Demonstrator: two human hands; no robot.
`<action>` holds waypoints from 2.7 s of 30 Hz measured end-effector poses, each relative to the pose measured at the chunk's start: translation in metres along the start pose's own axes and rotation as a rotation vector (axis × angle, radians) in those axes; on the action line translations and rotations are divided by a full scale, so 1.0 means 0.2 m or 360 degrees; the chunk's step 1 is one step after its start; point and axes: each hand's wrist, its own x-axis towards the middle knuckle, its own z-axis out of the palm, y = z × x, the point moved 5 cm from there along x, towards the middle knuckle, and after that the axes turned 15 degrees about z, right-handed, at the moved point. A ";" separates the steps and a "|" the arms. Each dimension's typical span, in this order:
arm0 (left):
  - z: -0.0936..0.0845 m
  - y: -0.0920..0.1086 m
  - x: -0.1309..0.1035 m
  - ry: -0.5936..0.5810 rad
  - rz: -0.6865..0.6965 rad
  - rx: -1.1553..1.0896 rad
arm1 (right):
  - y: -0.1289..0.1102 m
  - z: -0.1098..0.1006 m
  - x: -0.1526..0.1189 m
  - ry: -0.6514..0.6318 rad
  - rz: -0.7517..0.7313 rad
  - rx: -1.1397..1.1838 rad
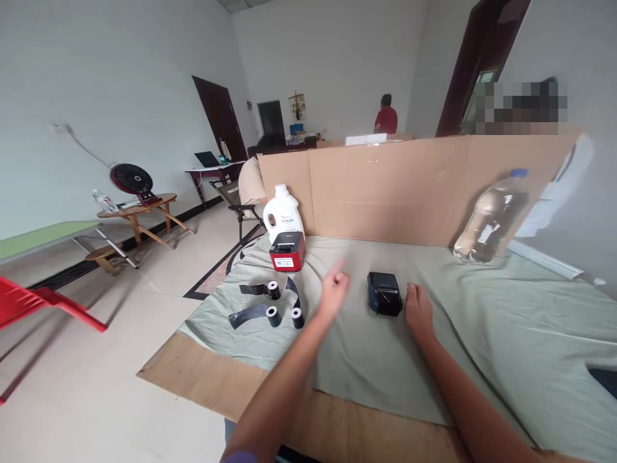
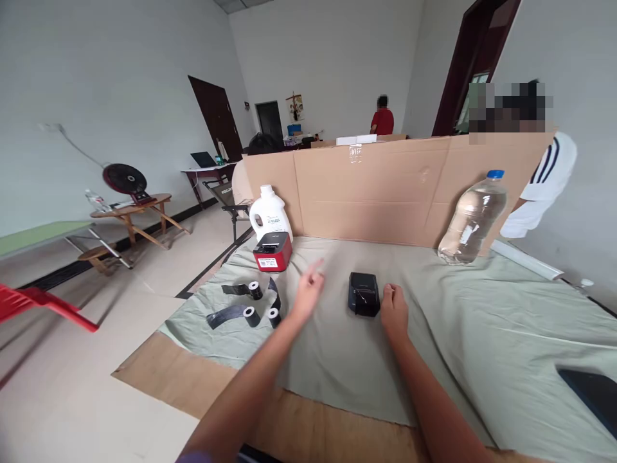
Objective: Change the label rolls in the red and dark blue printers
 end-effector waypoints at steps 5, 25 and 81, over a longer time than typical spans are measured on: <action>-0.25 -0.07 0.40 0.0370 -0.0236 0.0025 | 0.01 0.00 -0.01 0.0010 -0.0051 0.0117; 0.33 -0.29 -0.11 -0.0304 -0.0157 0.0554 | 0.01 0.11 -0.03 -0.0544 -0.0044 0.0463; 0.33 -0.29 -0.06 -0.0469 -0.0358 0.0655 | 0.02 0.12 -0.02 -0.0361 -0.0064 0.0362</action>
